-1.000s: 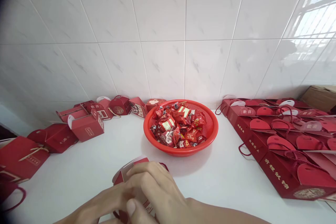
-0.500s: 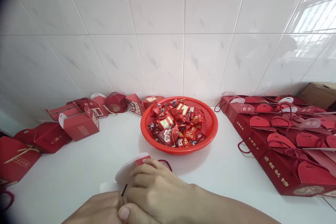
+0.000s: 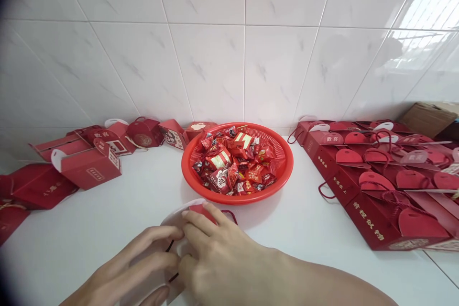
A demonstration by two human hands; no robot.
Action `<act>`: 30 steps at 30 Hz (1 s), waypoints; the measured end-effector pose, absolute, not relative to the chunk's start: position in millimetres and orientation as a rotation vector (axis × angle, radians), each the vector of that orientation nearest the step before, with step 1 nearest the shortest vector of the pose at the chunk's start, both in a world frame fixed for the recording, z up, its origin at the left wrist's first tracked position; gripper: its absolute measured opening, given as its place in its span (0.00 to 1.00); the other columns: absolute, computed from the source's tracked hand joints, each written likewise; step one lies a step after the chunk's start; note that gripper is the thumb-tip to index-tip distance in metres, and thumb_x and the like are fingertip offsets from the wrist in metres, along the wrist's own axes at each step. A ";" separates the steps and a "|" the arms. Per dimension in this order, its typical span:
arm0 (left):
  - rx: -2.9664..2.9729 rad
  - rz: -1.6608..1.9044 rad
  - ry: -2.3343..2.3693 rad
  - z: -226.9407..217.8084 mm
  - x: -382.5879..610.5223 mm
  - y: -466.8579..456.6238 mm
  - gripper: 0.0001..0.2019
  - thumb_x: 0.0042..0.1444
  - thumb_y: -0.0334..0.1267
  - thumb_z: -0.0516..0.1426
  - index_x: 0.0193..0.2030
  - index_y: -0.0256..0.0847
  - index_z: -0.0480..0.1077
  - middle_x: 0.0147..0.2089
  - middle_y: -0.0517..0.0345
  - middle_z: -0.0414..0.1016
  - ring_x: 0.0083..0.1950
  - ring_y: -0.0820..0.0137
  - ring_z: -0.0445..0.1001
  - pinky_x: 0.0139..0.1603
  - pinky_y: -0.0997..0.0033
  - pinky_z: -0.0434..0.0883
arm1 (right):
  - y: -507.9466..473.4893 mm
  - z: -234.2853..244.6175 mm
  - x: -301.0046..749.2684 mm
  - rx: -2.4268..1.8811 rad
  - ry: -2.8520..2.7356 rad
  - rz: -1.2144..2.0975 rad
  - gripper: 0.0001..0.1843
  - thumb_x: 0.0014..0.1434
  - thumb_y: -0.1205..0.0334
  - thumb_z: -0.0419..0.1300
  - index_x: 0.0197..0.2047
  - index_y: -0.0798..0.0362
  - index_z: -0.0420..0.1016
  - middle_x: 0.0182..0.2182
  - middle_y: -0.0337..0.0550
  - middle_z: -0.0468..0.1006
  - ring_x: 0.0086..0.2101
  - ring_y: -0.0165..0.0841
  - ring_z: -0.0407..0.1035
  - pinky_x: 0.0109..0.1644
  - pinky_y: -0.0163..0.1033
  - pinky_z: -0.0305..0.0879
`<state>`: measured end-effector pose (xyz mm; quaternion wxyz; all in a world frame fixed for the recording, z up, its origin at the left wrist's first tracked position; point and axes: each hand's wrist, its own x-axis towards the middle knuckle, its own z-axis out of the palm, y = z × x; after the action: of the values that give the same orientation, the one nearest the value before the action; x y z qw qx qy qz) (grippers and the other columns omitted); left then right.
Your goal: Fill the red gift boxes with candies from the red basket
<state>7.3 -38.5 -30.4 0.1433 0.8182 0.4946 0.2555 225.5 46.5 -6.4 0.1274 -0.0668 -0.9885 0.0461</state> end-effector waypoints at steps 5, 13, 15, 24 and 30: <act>2.638 0.651 1.377 -33.9 -0.1 -37.2 0.27 0.63 0.36 0.56 0.69 0.48 0.61 0.76 0.51 0.54 0.70 0.56 0.65 0.64 0.64 0.73 | 42.7 -11.1 234.1 -0.337 -2.897 -0.044 0.21 0.67 0.54 0.57 0.55 0.61 0.75 0.64 0.65 0.67 0.69 0.57 0.52 0.69 0.64 0.55; 2.872 0.603 1.465 -47.2 -0.7 -40.7 0.30 0.66 0.37 0.51 0.74 0.53 0.54 0.78 0.59 0.49 0.74 0.55 0.59 0.67 0.60 0.70 | 34.4 -31.1 237.3 -0.430 -2.732 -0.355 0.18 0.67 0.64 0.53 0.53 0.66 0.75 0.62 0.71 0.69 0.62 0.61 0.63 0.61 0.64 0.67; 2.954 0.603 1.438 -53.3 -2.7 -40.3 0.30 0.66 0.40 0.51 0.75 0.51 0.54 0.78 0.57 0.48 0.75 0.51 0.56 0.69 0.54 0.67 | 34.3 -34.5 236.2 -0.413 -2.696 -0.410 0.17 0.67 0.64 0.54 0.51 0.66 0.76 0.59 0.72 0.72 0.61 0.60 0.66 0.60 0.63 0.68; 2.878 0.405 1.552 -66.5 -22.3 -46.6 0.42 0.63 0.56 0.54 0.78 0.44 0.42 0.79 0.49 0.46 0.76 0.44 0.51 0.64 0.47 0.70 | 33.3 -38.2 234.7 -0.420 -2.668 -0.463 0.16 0.67 0.61 0.55 0.54 0.62 0.72 0.56 0.73 0.74 0.59 0.58 0.69 0.57 0.59 0.71; 2.869 0.335 1.482 -63.4 -24.1 -40.4 0.50 0.58 0.66 0.55 0.78 0.46 0.38 0.79 0.50 0.44 0.76 0.43 0.49 0.67 0.46 0.66 | 32.6 -42.0 236.9 -0.417 -2.713 -0.474 0.19 0.67 0.59 0.56 0.57 0.60 0.70 0.58 0.73 0.73 0.58 0.61 0.69 0.56 0.64 0.70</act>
<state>-24.1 -40.4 -63.4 -0.0522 0.8825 0.4559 0.1029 236.9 32.6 -42.0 0.1770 -0.1473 -0.9586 -0.1673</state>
